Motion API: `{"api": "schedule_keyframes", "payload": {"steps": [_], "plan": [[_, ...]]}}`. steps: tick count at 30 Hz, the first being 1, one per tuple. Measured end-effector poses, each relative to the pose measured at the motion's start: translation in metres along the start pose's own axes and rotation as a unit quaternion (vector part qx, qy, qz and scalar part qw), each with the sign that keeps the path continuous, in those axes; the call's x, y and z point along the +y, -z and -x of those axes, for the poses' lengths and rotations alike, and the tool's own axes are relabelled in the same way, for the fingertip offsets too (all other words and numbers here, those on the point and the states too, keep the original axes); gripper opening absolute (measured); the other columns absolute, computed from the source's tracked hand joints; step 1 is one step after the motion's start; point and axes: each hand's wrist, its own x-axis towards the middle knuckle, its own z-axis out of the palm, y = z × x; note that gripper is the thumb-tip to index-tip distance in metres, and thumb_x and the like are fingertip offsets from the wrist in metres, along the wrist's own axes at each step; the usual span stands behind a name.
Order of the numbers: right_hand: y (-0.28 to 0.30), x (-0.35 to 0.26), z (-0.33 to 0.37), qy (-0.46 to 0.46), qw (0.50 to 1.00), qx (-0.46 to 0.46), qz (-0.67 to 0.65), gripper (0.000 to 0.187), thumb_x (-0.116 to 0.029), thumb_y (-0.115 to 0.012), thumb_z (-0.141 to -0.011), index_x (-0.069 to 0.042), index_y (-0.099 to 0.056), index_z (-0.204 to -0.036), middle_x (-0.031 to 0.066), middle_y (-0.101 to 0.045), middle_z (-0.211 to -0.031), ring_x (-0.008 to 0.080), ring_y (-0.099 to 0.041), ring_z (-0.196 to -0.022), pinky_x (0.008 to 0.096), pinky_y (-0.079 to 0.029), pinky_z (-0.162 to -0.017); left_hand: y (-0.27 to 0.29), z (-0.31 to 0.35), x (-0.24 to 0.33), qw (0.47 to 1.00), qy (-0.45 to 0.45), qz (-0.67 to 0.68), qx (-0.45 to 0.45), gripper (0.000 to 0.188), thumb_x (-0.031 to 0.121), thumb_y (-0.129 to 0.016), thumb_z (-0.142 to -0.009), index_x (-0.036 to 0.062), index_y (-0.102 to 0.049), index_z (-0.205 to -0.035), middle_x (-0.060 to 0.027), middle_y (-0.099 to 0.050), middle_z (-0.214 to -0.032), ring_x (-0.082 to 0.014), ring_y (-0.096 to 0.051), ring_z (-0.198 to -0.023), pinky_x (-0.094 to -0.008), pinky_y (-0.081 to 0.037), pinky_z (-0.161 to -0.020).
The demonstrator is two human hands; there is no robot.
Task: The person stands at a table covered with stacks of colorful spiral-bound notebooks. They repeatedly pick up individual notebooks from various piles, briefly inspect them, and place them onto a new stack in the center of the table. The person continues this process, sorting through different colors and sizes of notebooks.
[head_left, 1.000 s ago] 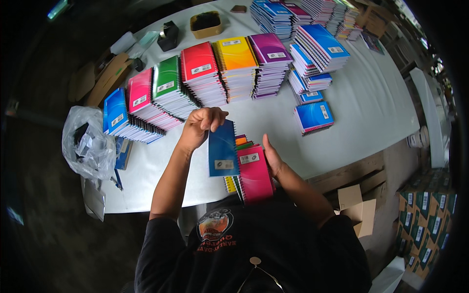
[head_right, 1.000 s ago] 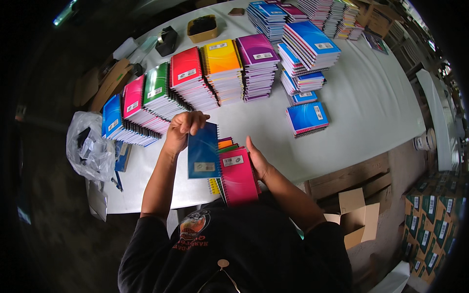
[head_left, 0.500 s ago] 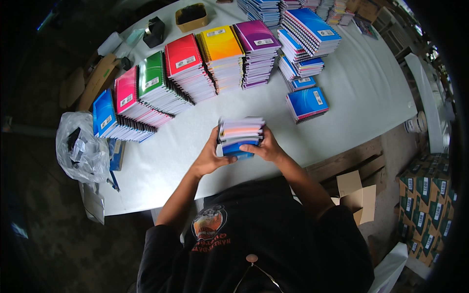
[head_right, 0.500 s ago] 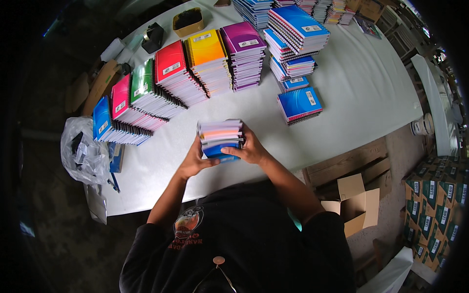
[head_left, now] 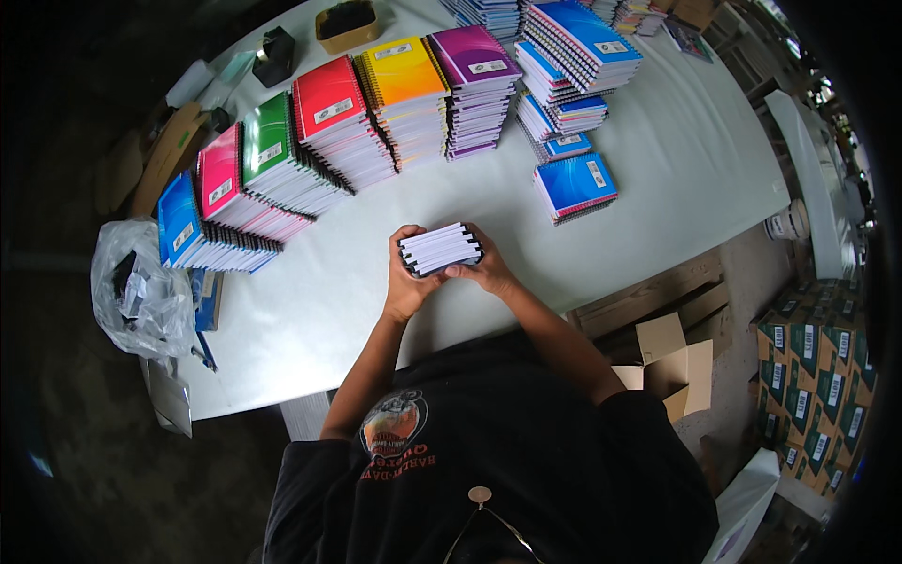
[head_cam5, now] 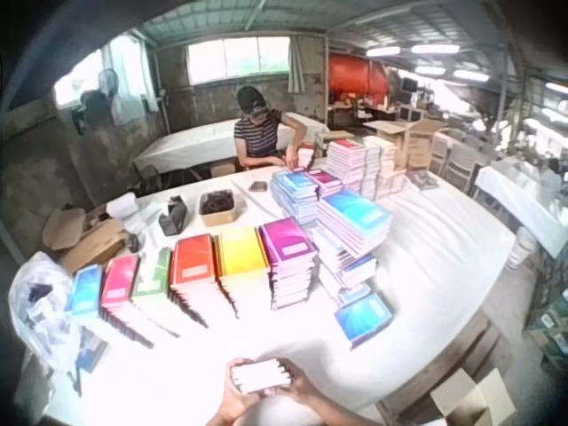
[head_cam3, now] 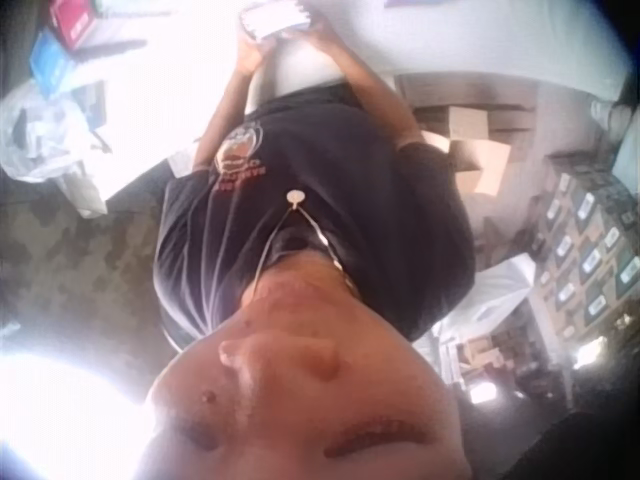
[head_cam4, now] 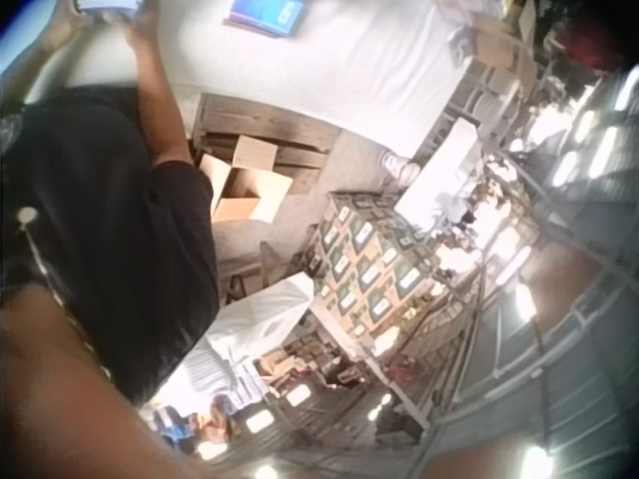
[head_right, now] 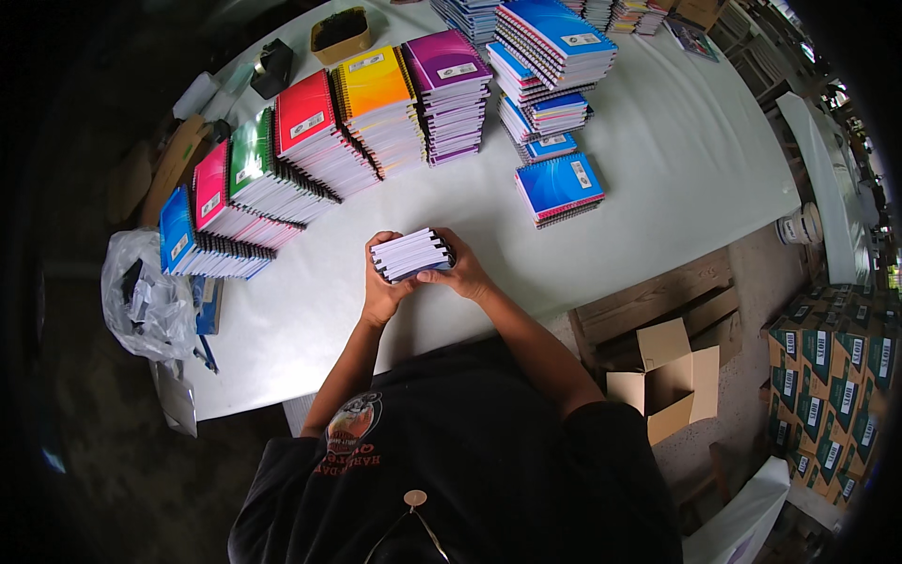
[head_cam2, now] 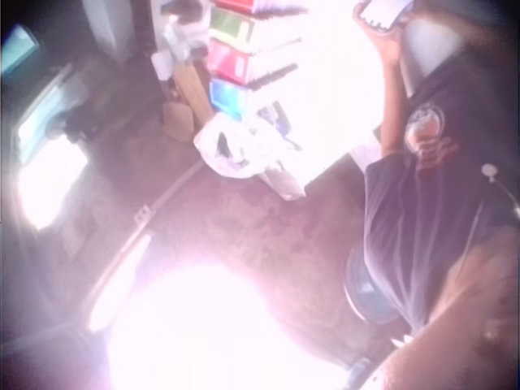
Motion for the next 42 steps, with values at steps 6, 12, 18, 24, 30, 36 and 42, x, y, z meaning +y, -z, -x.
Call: {"api": "schedule_keyframes", "payload": {"steps": [6,12,18,24,30,36,42], "plan": [[-0.013,0.004,-0.004,0.067,0.997,0.012,0.040,0.086,-0.029,-0.085,-0.059,-0.004,-0.037,-0.126,0.0092,-0.048,-0.120,0.0180,-0.046,-0.111,0.0321,-0.038,-0.095,0.003,0.005,-0.015,0.996,0.004,-0.086,-0.014,0.076,0.006,-0.079,-0.060,0.0045,-0.033,-0.120,-0.0078,-0.048,-0.108,-0.0178,-0.050,-0.102,-0.0306,-0.044,-0.089],[0.004,-0.003,-0.008,-0.037,0.993,-0.001,0.108,0.078,-0.026,-0.083,-0.062,-0.002,-0.041,-0.123,0.0101,-0.053,-0.113,0.0189,-0.049,-0.107,0.0323,-0.040,-0.093,0.009,-0.003,-0.020,0.994,0.085,-0.073,-0.009,0.070,0.011,-0.083,-0.062,-0.0011,-0.041,-0.116,-0.0102,-0.058,-0.106,-0.0175,-0.057,-0.096,-0.0320,-0.047,-0.085],[-0.012,-0.076,-0.001,-0.120,0.967,0.028,-0.225,0.055,-0.015,-0.070,-0.074,0.001,-0.045,-0.120,0.0108,-0.057,-0.106,0.0204,-0.057,-0.097,0.0342,-0.047,-0.085,0.013,-0.049,0.096,0.843,-0.031,-0.535,-0.054,0.065,0.040,-0.071,-0.074,-0.0036,-0.046,-0.115,-0.0195,-0.058,-0.102,-0.0284,-0.062,-0.085,-0.0371,-0.051,-0.069],[-0.022,-0.091,-0.018,-0.197,0.941,0.041,-0.274,0.047,-0.018,-0.070,-0.076,-0.001,-0.049,-0.114,0.0104,-0.058,-0.103,0.0205,-0.059,-0.094,0.0353,-0.050,-0.082,0.060,-0.133,0.174,0.682,-0.316,-0.650,0.113,0.034,0.025,-0.062,-0.082,0.0025,-0.058,-0.107,-0.0160,-0.063,-0.093,-0.0339,-0.061,-0.079,-0.0371,-0.049,-0.071],[-0.036,-0.066,-0.018,-0.005,0.944,0.148,-0.293,0.066,-0.033,-0.070,-0.078,-0.005,-0.036,-0.127,0.0087,-0.049,-0.118,0.0206,-0.049,-0.110,0.0370,-0.043,-0.092,-0.008,-0.051,0.158,0.968,-0.095,-0.060,0.223,0.021,0.016,-0.058,-0.089,0.0011,-0.053,-0.076,-0.0005,-0.056,-0.070,-0.0094,-0.051,-0.062,-0.0228,-0.041,-0.056],[-0.057,-0.064,-0.012,-0.015,0.970,0.188,-0.153,0.049,-0.013,-0.073,-0.073,-0.003,-0.047,-0.113,0.0054,-0.056,-0.101,0.0122,-0.054,-0.091,0.0282,-0.044,-0.081,-0.019,0.027,0.083,0.885,-0.146,-0.365,0.250,0.035,0.008,-0.074,-0.069,0.0048,-0.046,-0.090,-0.0112,-0.045,-0.092,-0.0258,-0.044,-0.091,-0.0358,-0.036,-0.083],[-0.071,-0.075,-0.011,-0.194,0.933,0.059,-0.298,0.045,-0.015,-0.067,-0.076,-0.005,-0.048,-0.115,0.0071,-0.057,-0.104,0.0164,-0.057,-0.096,0.0319,-0.048,-0.081,0.186,-0.027,0.204,0.593,-0.227,-0.694,0.338,0.068,0.012,-0.060,-0.072,0.0003,-0.031,-0.133,-0.0216,-0.039,-0.131,-0.0398,-0.031,-0.125,-0.0473,-0.022,-0.105]]}}
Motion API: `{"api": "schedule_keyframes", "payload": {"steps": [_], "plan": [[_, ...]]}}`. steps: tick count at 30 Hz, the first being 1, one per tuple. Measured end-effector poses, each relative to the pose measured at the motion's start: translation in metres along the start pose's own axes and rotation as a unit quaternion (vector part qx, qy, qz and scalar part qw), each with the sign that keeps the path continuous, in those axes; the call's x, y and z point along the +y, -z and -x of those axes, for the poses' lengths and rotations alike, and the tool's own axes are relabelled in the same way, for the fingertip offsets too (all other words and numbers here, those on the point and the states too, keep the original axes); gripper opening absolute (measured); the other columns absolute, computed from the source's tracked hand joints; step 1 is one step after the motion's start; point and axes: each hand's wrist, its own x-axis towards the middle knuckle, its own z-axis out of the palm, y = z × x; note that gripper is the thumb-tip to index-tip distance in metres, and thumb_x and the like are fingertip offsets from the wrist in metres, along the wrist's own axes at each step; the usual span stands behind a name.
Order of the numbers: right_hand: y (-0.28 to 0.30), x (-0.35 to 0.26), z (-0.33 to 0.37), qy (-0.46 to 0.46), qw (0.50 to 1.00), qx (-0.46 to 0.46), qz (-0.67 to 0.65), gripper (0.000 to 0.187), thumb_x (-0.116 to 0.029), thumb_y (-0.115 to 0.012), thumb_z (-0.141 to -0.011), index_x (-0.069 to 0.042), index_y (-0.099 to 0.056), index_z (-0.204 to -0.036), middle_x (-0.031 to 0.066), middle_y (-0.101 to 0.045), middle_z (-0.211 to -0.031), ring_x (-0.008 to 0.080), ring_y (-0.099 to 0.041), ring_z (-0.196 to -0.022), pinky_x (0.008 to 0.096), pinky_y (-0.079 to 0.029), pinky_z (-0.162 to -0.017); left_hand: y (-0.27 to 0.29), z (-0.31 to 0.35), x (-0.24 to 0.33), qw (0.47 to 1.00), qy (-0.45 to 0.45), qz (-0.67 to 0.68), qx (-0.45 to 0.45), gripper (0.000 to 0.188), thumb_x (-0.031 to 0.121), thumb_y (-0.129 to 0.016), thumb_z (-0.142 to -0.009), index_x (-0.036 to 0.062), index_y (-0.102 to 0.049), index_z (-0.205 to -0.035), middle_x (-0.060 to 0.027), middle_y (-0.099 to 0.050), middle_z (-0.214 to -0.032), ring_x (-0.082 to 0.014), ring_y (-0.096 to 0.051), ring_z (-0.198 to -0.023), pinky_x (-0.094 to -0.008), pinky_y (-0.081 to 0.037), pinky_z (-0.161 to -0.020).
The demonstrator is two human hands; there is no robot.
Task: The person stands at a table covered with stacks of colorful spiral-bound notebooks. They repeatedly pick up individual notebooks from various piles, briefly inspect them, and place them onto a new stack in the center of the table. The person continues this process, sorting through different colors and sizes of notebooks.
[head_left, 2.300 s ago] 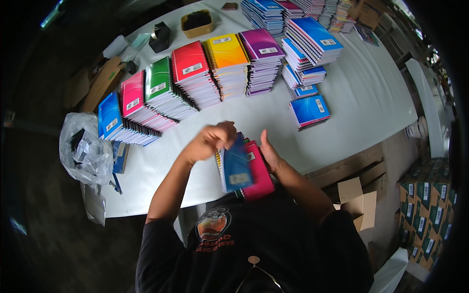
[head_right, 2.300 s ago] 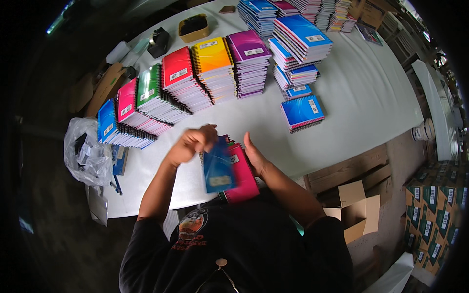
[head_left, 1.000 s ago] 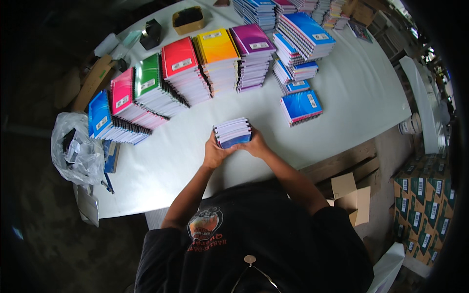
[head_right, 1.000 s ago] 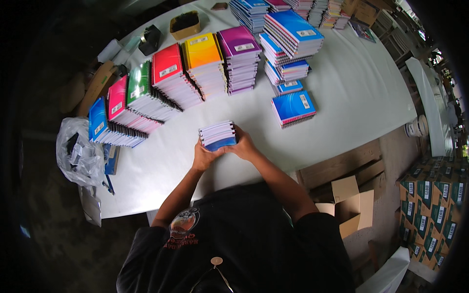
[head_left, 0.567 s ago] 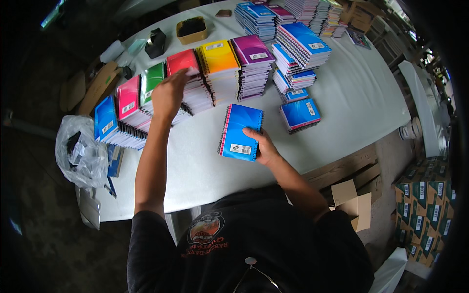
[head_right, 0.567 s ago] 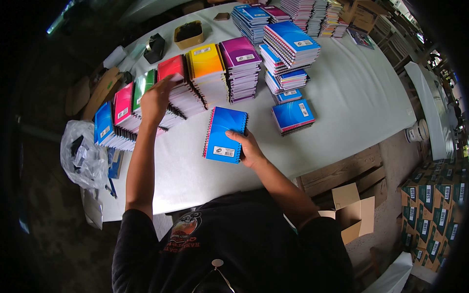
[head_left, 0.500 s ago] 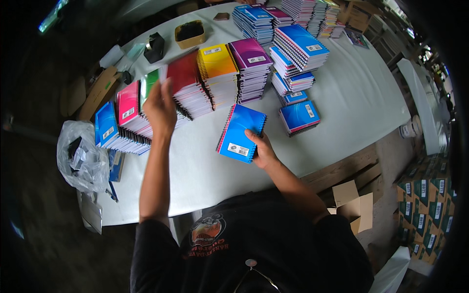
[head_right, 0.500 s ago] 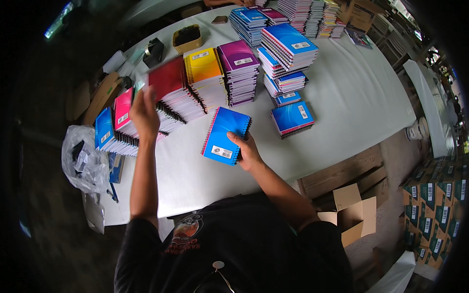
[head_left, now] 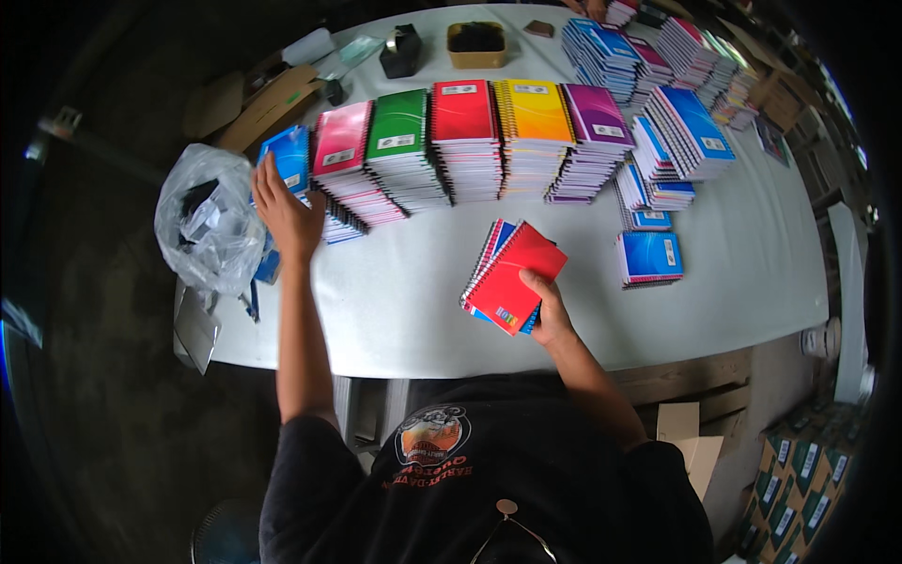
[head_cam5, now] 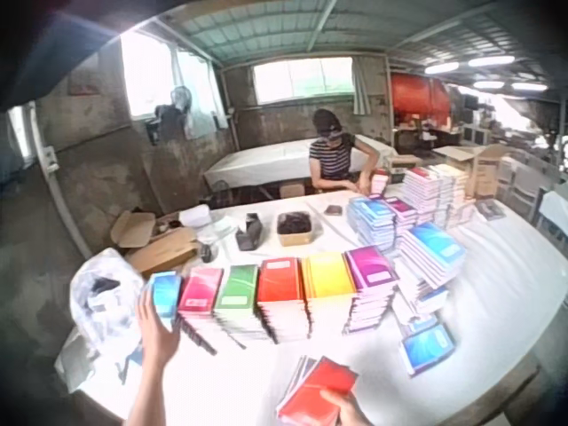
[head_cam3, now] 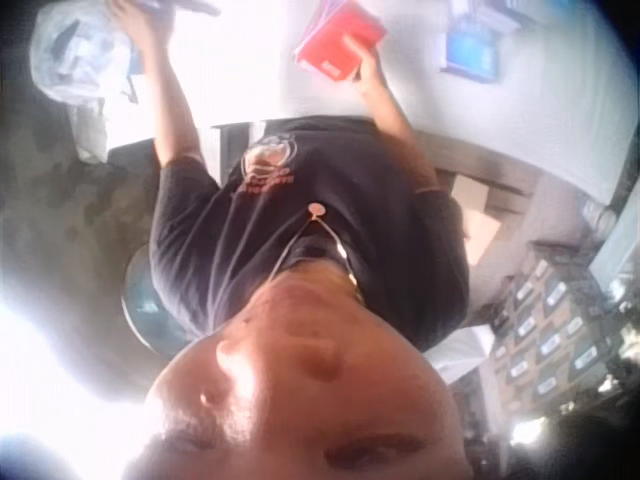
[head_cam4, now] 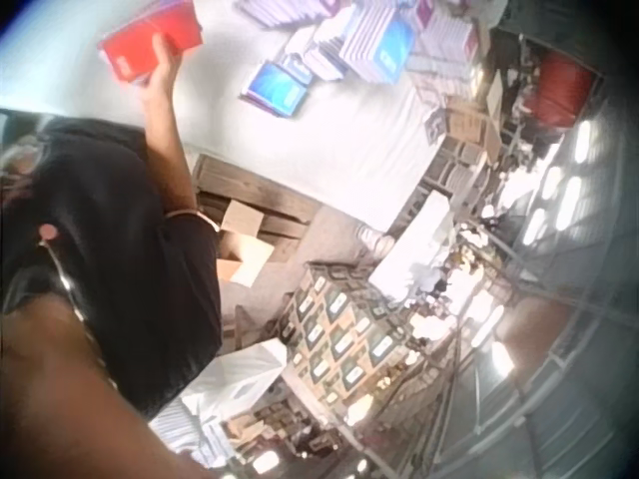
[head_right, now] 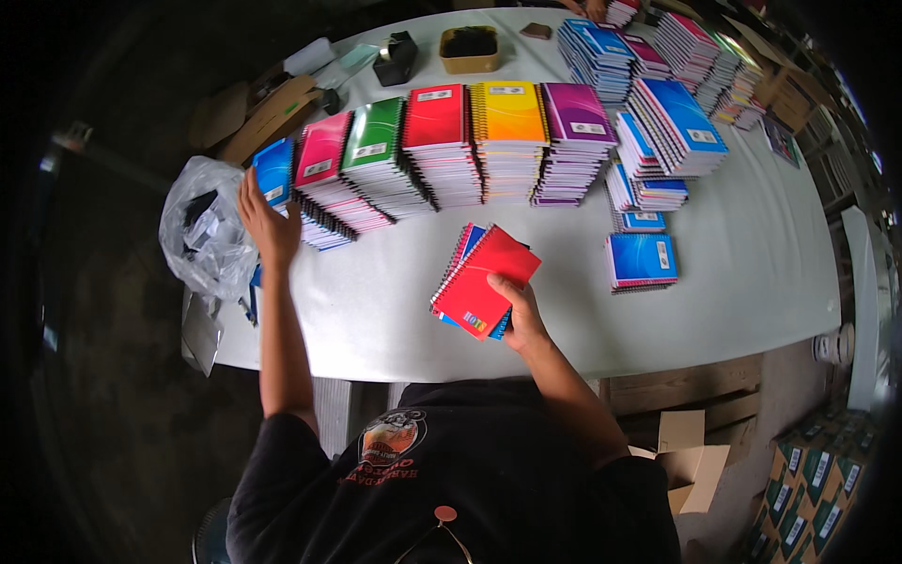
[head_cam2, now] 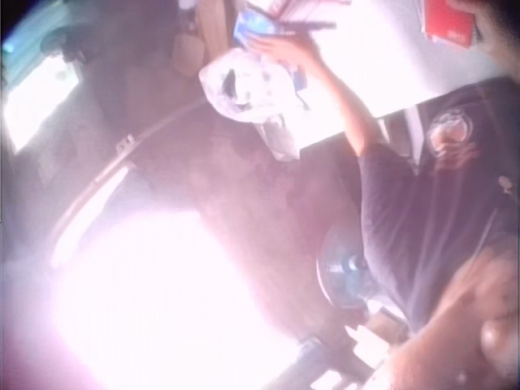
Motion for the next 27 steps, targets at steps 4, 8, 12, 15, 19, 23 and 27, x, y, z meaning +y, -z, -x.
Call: {"api": "schedule_keyframes", "payload": {"steps": [4,8,12,15,19,23,27], "plan": [[0.004,0.007,0.000,-0.047,0.998,-0.034,0.025,0.046,-0.013,-0.065,-0.075,-0.005,-0.047,-0.116,0.0068,-0.056,-0.105,0.0173,-0.055,-0.099,0.0326,-0.045,-0.085,0.021,-0.009,-0.054,0.976,0.016,-0.040,-0.214,0.041,0.005,-0.055,-0.081,0.0062,-0.053,-0.122,-0.0137,-0.054,-0.123,-0.0323,-0.050,-0.114,-0.0421,-0.034,-0.100],[0.000,0.011,0.000,-0.026,0.997,-0.058,0.039,0.053,-0.020,-0.067,-0.077,-0.004,-0.043,-0.122,0.0079,-0.054,-0.110,0.0178,-0.054,-0.102,0.0328,-0.045,-0.087,0.058,0.023,0.041,0.992,-0.100,0.067,0.033,0.036,-0.003,-0.056,-0.078,0.0043,-0.059,-0.113,-0.0139,-0.062,-0.107,-0.0316,-0.059,-0.093,-0.0391,-0.043,-0.084],[-0.008,0.009,0.002,-0.037,0.997,-0.058,-0.022,0.064,-0.027,-0.068,-0.079,-0.004,-0.034,-0.129,0.0096,-0.051,-0.116,0.0197,-0.052,-0.105,0.0352,-0.044,-0.089,0.055,0.120,0.142,0.890,-0.260,0.180,-0.329,0.064,0.039,-0.073,-0.068,0.0188,-0.052,-0.125,-0.0097,-0.045,-0.128,-0.0287,-0.046,-0.108,-0.0401,-0.037,-0.086],[-0.010,-0.004,0.002,0.124,0.973,-0.076,0.178,0.068,-0.021,-0.072,-0.073,-0.003,-0.034,-0.127,0.0110,-0.051,-0.116,0.0213,-0.051,-0.106,0.0367,-0.043,-0.090,0.041,0.131,0.141,0.895,-0.037,0.343,-0.284,0.093,0.035,-0.076,-0.067,0.0106,-0.023,-0.141,-0.0183,-0.034,-0.136,-0.0324,-0.032,-0.125,-0.0416,-0.024,-0.103],[0.012,-0.005,0.016,0.254,0.854,-0.127,0.436,0.076,-0.017,-0.077,-0.062,-0.006,-0.036,-0.126,0.0112,-0.048,-0.118,0.0249,-0.045,-0.113,0.0387,-0.036,-0.097,0.012,0.128,0.137,0.624,0.195,0.635,-0.411,0.098,0.006,-0.073,-0.061,0.0052,-0.014,-0.141,-0.0156,-0.029,-0.135,-0.0273,-0.032,-0.125,-0.0357,-0.025,-0.104],[0.054,0.019,0.011,0.272,0.844,-0.112,0.449,0.088,-0.019,-0.080,-0.055,-0.009,-0.035,-0.130,0.0098,-0.045,-0.122,0.0243,-0.036,-0.121,0.0394,-0.031,-0.100,-0.032,0.176,0.144,0.554,0.234,0.664,-0.444,0.100,-0.004,-0.068,-0.055,0.0111,-0.018,-0.140,-0.0099,-0.035,-0.128,-0.0233,-0.036,-0.121,-0.0346,-0.032,-0.100],[0.066,0.026,0.008,0.236,0.894,-0.087,0.370,0.089,-0.021,-0.080,-0.057,-0.006,-0.033,-0.131,0.0116,-0.043,-0.124,0.0238,-0.039,-0.119,0.0367,-0.031,-0.101,-0.049,0.188,0.162,0.557,0.205,0.678,-0.432,0.103,0.000,-0.077,-0.056,0.0112,-0.012,-0.135,-0.0119,-0.034,-0.125,-0.0218,-0.038,-0.118,-0.0349,-0.036,-0.097]]}}
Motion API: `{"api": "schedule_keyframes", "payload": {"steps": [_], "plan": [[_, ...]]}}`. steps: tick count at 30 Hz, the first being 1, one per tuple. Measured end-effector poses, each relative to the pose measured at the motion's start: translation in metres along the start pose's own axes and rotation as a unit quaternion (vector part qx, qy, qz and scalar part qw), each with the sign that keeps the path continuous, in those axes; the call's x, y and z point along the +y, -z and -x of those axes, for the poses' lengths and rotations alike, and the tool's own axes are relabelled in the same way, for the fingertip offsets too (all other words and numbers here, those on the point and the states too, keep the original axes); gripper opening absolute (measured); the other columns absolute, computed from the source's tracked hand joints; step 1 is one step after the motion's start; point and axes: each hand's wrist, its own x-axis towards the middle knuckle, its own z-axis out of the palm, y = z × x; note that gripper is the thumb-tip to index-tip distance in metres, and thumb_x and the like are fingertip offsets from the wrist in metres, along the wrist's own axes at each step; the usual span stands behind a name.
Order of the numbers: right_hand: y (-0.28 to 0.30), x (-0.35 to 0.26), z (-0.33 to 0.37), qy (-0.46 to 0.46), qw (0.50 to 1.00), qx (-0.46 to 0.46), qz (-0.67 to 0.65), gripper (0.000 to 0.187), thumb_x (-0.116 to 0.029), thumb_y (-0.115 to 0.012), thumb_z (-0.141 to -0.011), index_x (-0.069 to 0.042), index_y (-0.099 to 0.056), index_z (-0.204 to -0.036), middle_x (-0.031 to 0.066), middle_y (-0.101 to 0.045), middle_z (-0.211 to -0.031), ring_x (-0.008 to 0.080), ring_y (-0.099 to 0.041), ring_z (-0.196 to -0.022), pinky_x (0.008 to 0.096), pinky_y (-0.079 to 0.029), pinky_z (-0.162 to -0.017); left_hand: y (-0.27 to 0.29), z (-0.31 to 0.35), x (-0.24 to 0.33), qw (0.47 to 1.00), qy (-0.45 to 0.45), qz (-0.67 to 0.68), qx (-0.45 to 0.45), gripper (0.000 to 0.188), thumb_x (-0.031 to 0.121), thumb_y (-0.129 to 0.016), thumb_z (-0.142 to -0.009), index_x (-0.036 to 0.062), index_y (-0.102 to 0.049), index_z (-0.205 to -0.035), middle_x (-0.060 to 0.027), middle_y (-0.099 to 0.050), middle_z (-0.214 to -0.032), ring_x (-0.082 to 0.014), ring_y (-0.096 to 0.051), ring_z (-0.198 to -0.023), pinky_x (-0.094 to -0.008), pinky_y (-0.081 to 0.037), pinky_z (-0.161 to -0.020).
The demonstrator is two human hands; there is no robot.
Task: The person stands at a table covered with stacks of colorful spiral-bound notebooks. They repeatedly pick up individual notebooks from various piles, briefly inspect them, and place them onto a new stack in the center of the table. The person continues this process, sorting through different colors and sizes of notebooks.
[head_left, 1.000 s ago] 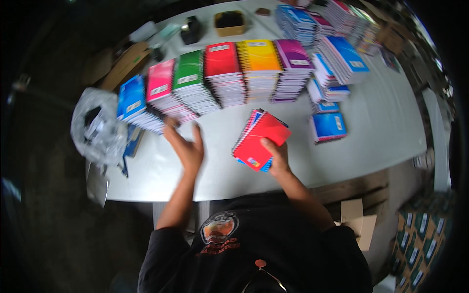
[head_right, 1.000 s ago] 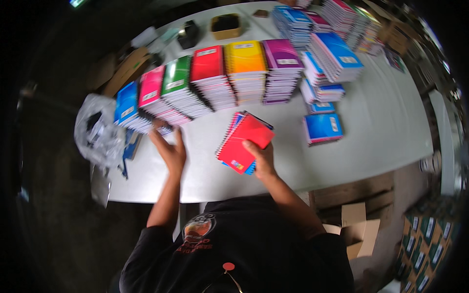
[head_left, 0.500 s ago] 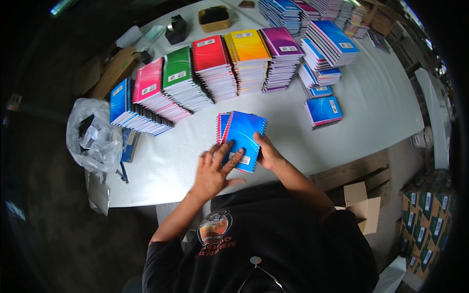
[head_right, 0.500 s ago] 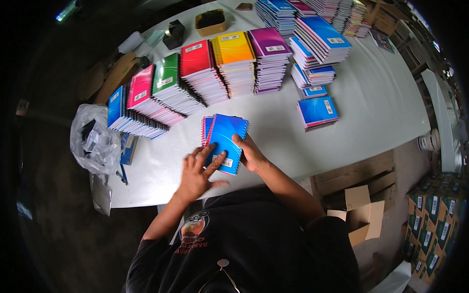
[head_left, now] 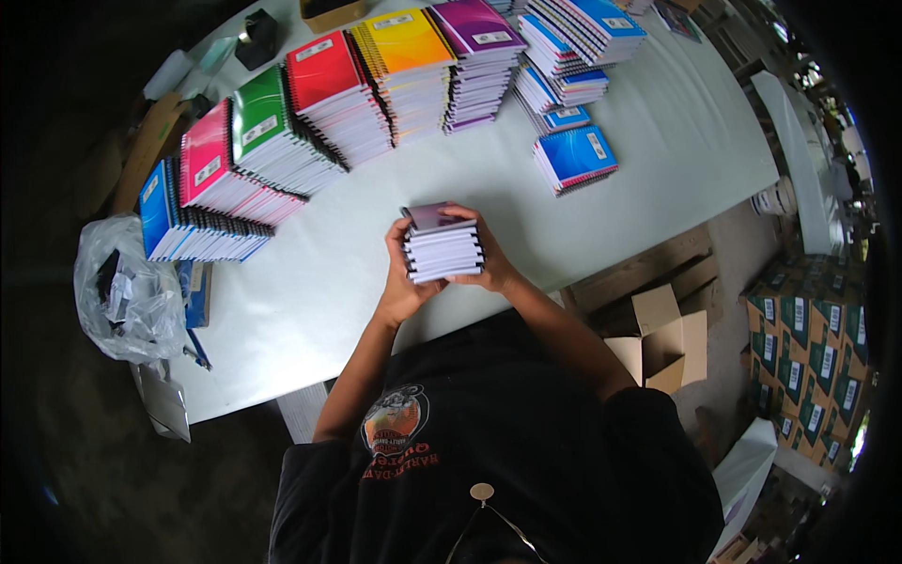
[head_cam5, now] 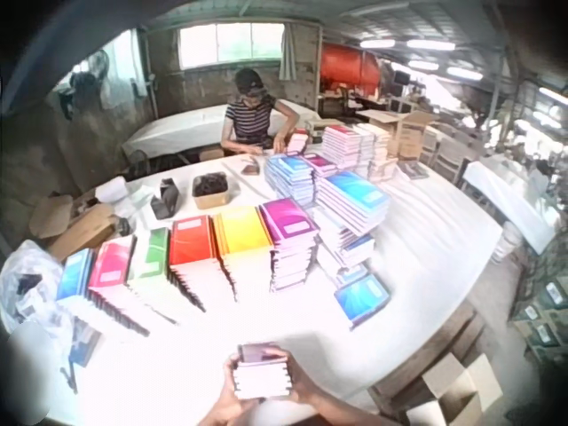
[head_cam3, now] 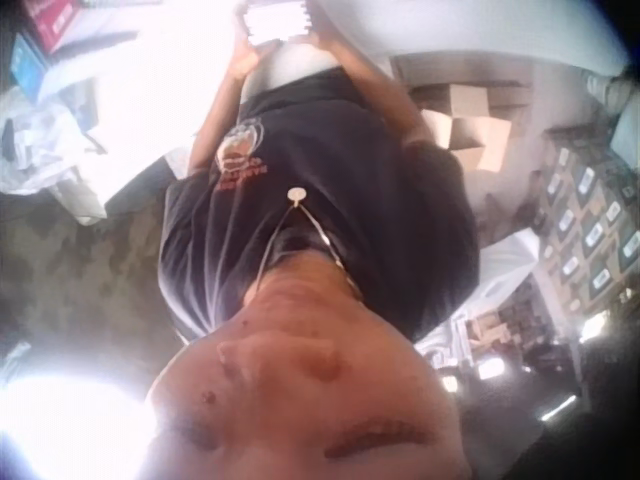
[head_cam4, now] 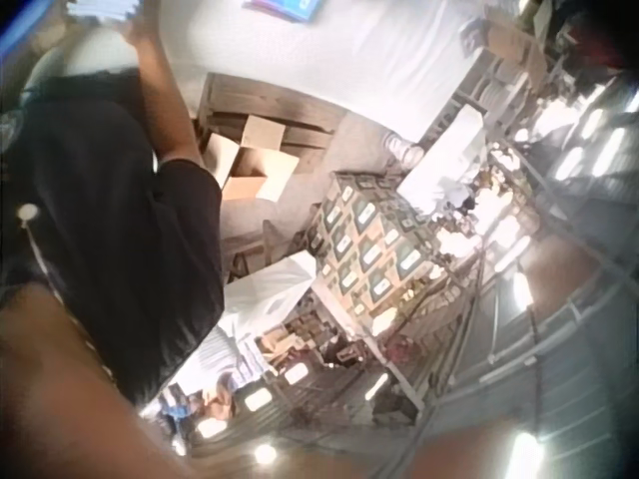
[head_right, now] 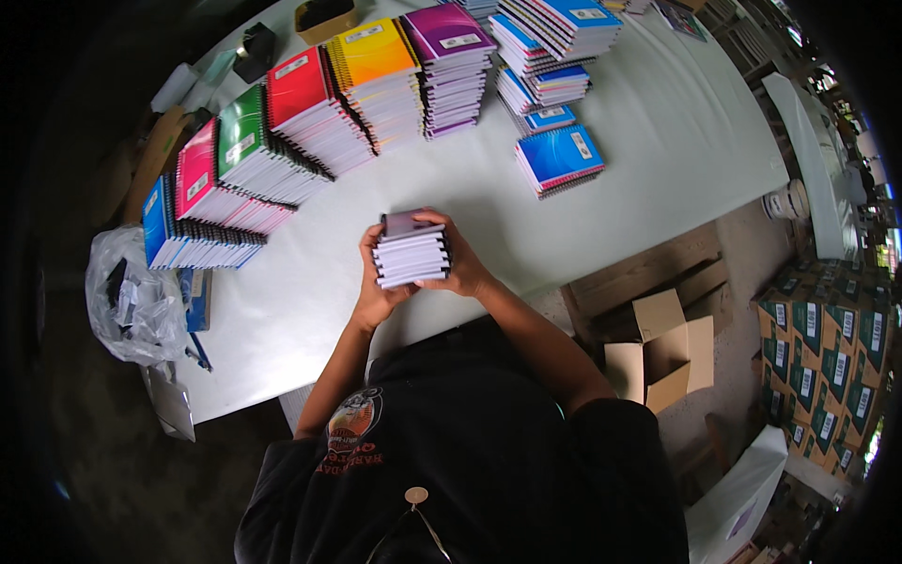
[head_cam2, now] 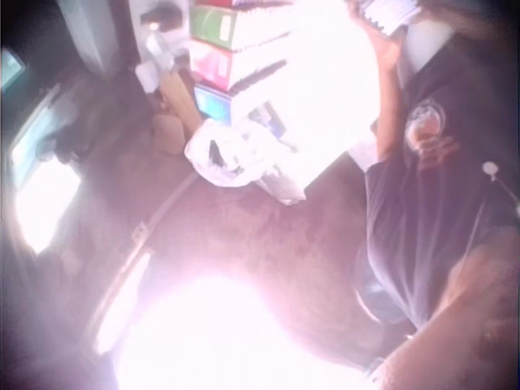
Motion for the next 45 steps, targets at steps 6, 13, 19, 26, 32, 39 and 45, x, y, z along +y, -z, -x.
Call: {"api": "schedule_keyframes", "payload": {"steps": [6,13,19,26,32,39,45], "plan": [[-0.004,-0.010,-0.015,0.020,0.996,0.065,-0.057,0.086,-0.027,-0.083,-0.060,-0.003,-0.036,-0.127,0.0098,-0.047,-0.114,0.0188,-0.046,-0.109,0.0326,-0.037,-0.094,0.004,-0.026,-0.002,0.994,-0.084,-0.058,0.024,0.088,0.000,-0.081,-0.057,0.0093,-0.021,-0.120,-0.0099,-0.036,-0.115,-0.0208,-0.047,-0.103,-0.0333,-0.043,-0.087],[0.001,0.020,0.006,-0.019,0.995,0.090,0.049,0.086,-0.032,-0.085,-0.057,-0.002,-0.039,-0.123,0.0085,-0.054,-0.109,0.0177,-0.051,-0.104,0.0327,-0.041,-0.090,-0.007,-0.013,-0.029,0.999,0.016,-0.037,0.029,0.085,0.016,-0.083,-0.062,0.0043,-0.022,-0.120,-0.0100,-0.041,-0.111,-0.0185,-0.048,-0.104,-0.0320,-0.043,-0.087],[0.014,0.017,0.014,-0.049,0.977,-0.002,0.210,0.084,-0.034,-0.085,-0.056,-0.006,-0.040,-0.120,0.0147,-0.051,-0.117,0.0272,-0.049,-0.113,0.0388,-0.038,-0.096,0.021,-0.004,-0.076,0.944,-0.006,-0.329,-0.026,0.071,0.033,-0.081,-0.062,0.0033,-0.046,-0.115,-0.0126,-0.049,-0.112,-0.0297,-0.044,-0.107,-0.0389,-0.033,-0.096],[0.071,-0.018,0.053,-0.086,0.960,-0.023,0.264,0.087,-0.009,-0.073,-0.069,-0.005,-0.021,-0.138,0.0176,-0.039,-0.132,0.0299,-0.037,-0.125,0.0388,-0.030,-0.103,-0.055,-0.038,0.012,0.960,-0.076,-0.254,-0.088,0.056,0.018,-0.081,-0.062,0.0002,-0.056,-0.108,-0.0142,-0.063,-0.102,-0.0302,-0.062,-0.090,-0.0348,-0.048,-0.080],[0.155,-0.116,0.063,-0.159,0.932,0.315,-0.083,0.065,-0.029,-0.069,-0.078,0.000,-0.036,-0.127,0.0095,-0.052,-0.111,0.0155,-0.050,-0.102,0.0325,-0.039,-0.089,-0.176,-0.128,0.071,0.964,0.207,-0.074,-0.152,0.052,0.036,-0.078,-0.068,0.0011,-0.059,-0.102,-0.0100,-0.062,-0.098,-0.0179,-0.059,-0.089,-0.0299,-0.049,-0.077],[0.249,-0.077,0.020,-0.354,0.868,0.316,-0.144,0.035,-0.032,-0.069,-0.078,-0.009,-0.057,-0.101,0.0018,-0.059,-0.097,0.0126,-0.051,-0.094,0.0285,-0.037,-0.085,-0.199,-0.202,0.019,0.921,0.343,-0.151,-0.102,0.073,0.067,-0.061,-0.069,0.0006,-0.063,-0.098,-0.0090,-0.063,-0.080,-0.0181,-0.059,-0.068,-0.0291,-0.050,-0.062],[0.259,-0.067,0.035,-0.326,0.872,0.339,-0.138,0.044,-0.034,-0.067,-0.079,-0.008,-0.052,-0.111,0.0034,-0.056,-0.101,0.0132,-0.050,-0.094,0.0306,-0.036,-0.087,-0.166,-0.207,0.109,0.869,-0.048,-0.491,0.044,0.050,0.044,-0.060,-0.082,-0.0007,-0.058,-0.103,-0.0173,-0.065,-0.085,-0.0282,-0.063,-0.085,-0.0375,-0.048,-0.074]]}}
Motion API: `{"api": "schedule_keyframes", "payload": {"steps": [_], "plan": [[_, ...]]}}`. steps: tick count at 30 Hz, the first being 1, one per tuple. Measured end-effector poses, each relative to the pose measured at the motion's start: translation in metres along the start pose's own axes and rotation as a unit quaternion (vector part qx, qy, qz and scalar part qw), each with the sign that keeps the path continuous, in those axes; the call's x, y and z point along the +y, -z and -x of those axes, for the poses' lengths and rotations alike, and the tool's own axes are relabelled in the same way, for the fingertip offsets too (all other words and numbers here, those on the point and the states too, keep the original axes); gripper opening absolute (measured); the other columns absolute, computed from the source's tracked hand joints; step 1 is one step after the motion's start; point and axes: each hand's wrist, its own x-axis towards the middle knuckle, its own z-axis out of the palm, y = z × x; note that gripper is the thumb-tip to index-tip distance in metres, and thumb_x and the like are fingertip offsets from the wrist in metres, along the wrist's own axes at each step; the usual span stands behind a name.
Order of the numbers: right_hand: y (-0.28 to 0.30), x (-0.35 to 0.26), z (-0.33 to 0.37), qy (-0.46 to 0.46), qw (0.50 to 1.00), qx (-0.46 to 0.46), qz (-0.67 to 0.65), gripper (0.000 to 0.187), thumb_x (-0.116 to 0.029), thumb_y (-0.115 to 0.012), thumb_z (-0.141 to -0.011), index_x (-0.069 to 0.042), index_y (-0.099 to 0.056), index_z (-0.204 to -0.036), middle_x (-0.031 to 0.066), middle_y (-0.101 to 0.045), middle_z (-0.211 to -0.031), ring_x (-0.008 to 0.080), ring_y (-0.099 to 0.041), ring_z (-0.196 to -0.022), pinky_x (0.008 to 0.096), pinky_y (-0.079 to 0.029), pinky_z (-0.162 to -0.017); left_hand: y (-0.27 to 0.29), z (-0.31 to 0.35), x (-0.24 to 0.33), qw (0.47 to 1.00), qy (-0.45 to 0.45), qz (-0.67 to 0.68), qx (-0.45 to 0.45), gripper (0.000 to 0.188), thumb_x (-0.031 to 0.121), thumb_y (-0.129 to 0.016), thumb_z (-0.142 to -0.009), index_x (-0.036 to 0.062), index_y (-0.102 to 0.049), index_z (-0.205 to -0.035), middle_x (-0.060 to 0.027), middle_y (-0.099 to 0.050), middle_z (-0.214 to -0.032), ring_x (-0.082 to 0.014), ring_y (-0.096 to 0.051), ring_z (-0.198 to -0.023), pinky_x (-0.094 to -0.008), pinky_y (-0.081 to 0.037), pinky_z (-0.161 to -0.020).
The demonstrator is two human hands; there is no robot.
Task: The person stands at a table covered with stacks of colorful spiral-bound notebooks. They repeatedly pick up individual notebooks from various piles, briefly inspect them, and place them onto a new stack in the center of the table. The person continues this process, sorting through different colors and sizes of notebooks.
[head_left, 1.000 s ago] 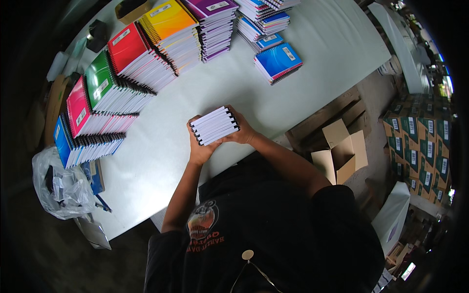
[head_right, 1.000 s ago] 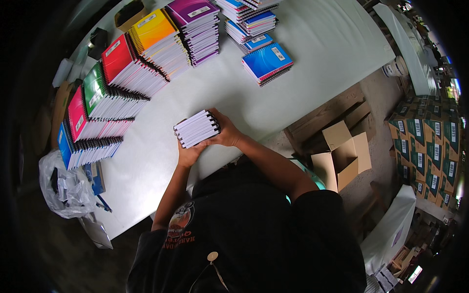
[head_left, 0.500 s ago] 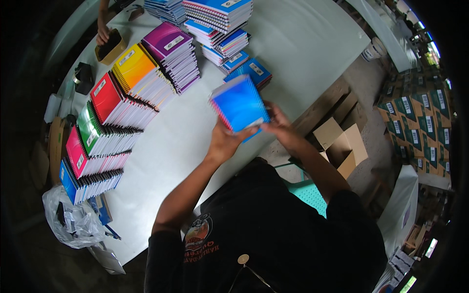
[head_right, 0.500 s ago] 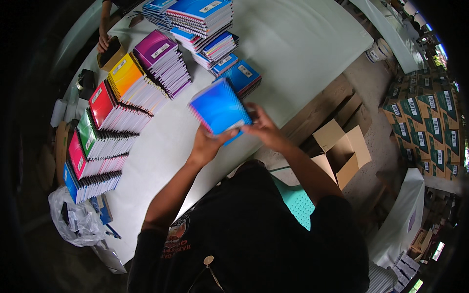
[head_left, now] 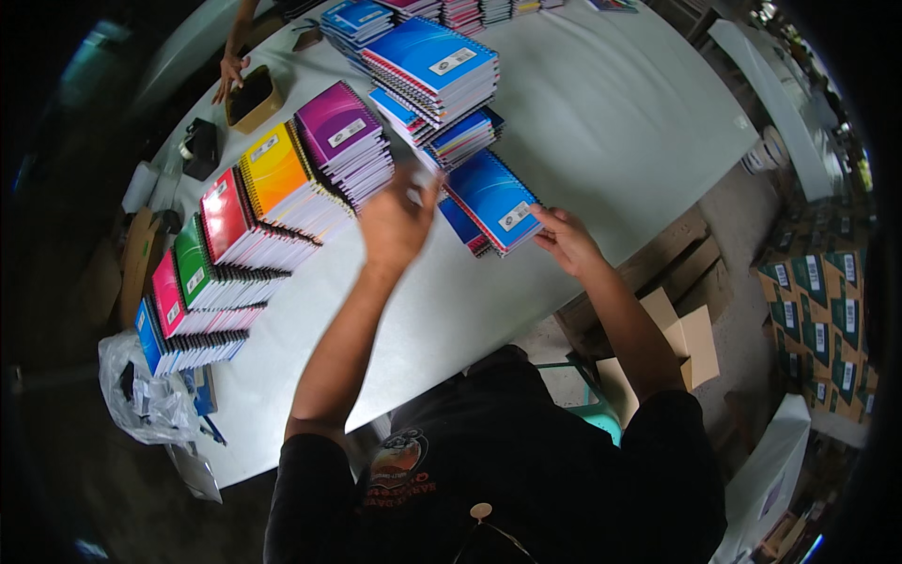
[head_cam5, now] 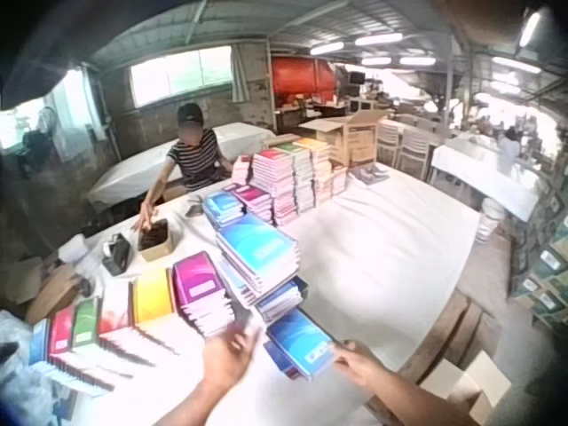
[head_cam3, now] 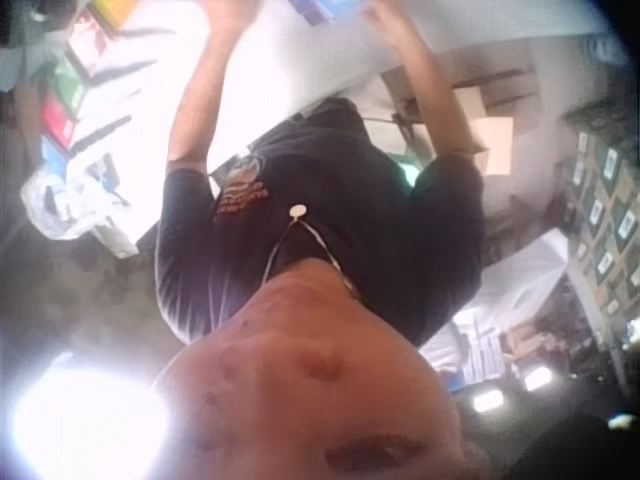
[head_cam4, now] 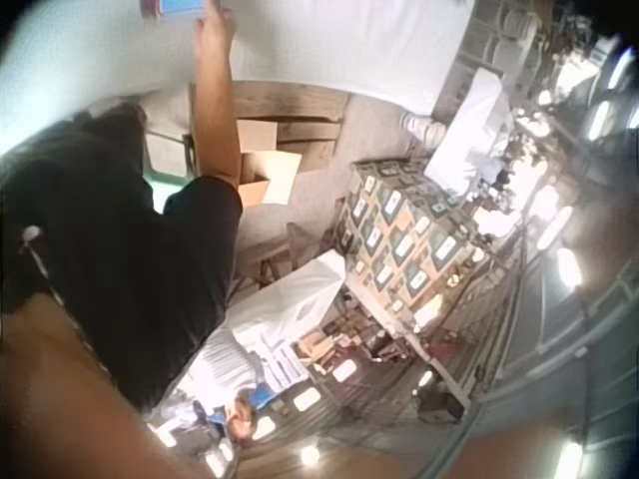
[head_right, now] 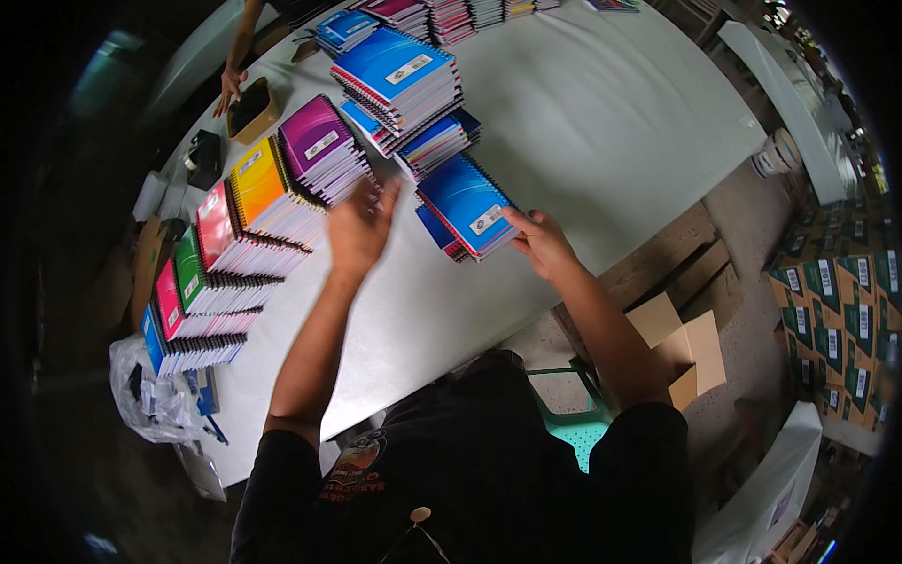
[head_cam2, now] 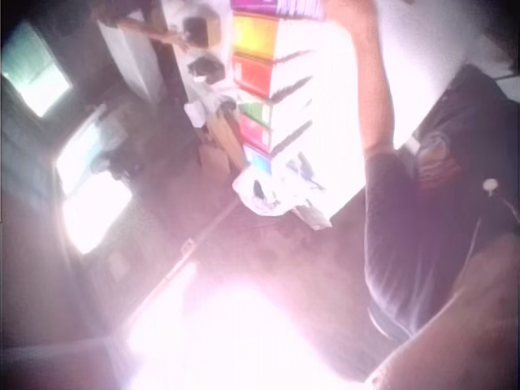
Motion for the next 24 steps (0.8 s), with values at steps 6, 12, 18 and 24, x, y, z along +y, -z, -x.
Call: {"api": "schedule_keyframes", "payload": {"steps": [6,12,18,24], "plan": [[-0.061,-0.012,0.040,0.314,0.904,0.289,-0.025,0.047,-0.032,-0.064,-0.082,-0.006,-0.046,-0.116,0.0069,-0.049,-0.112,0.0147,-0.044,-0.104,0.0339,-0.035,-0.091,0.045,-0.065,-0.084,0.902,-0.218,-0.320,0.190,0.044,0.030,-0.060,-0.082,0.0059,-0.052,-0.118,-0.0176,-0.059,-0.112,-0.0315,-0.059,-0.096,-0.0372,-0.049,-0.080],[-0.101,-0.023,0.072,0.161,0.946,-0.237,-0.152,0.043,-0.028,-0.050,-0.091,-0.005,-0.039,-0.126,0.0152,-0.053,-0.113,0.0244,-0.053,-0.102,0.0382,-0.043,-0.090,0.072,-0.028,-0.047,0.946,-0.139,-0.192,0.222,0.022,0.017,-0.057,-0.084,0.0103,-0.060,-0.105,-0.0097,-0.066,-0.090,-0.0293,-0.064,-0.071,-0.0401,-0.050,-0.059],[-0.136,-0.033,0.044,-0.120,0.924,-0.314,-0.181,0.037,-0.025,-0.050,-0.091,0.002,-0.047,-0.117,0.0144,-0.059,-0.107,0.0221,-0.061,-0.096,0.0362,-0.050,-0.087,0.097,0.054,0.016,0.951,-0.290,-0.086,-0.061,0.048,0.016,-0.067,-0.075,0.0036,-0.053,-0.119,-0.0133,-0.056,-0.120,-0.0289,-0.048,-0.116,-0.0435,-0.034,-0.100],[-0.158,-0.009,0.025,-0.178,0.877,-0.359,-0.264,0.037,-0.026,-0.050,-0.092,0.000,-0.048,-0.117,0.0130,-0.059,-0.109,0.0222,-0.060,-0.097,0.0366,-0.049,-0.086,0.117,-0.004,-0.124,0.917,-0.187,-0.317,0.154,0.043,0.019,-0.063,-0.081,0.0050,-0.053,-0.120,-0.0143,-0.058,-0.116,-0.0274,-0.056,-0.108,-0.0376,-0.044,-0.091]]}}
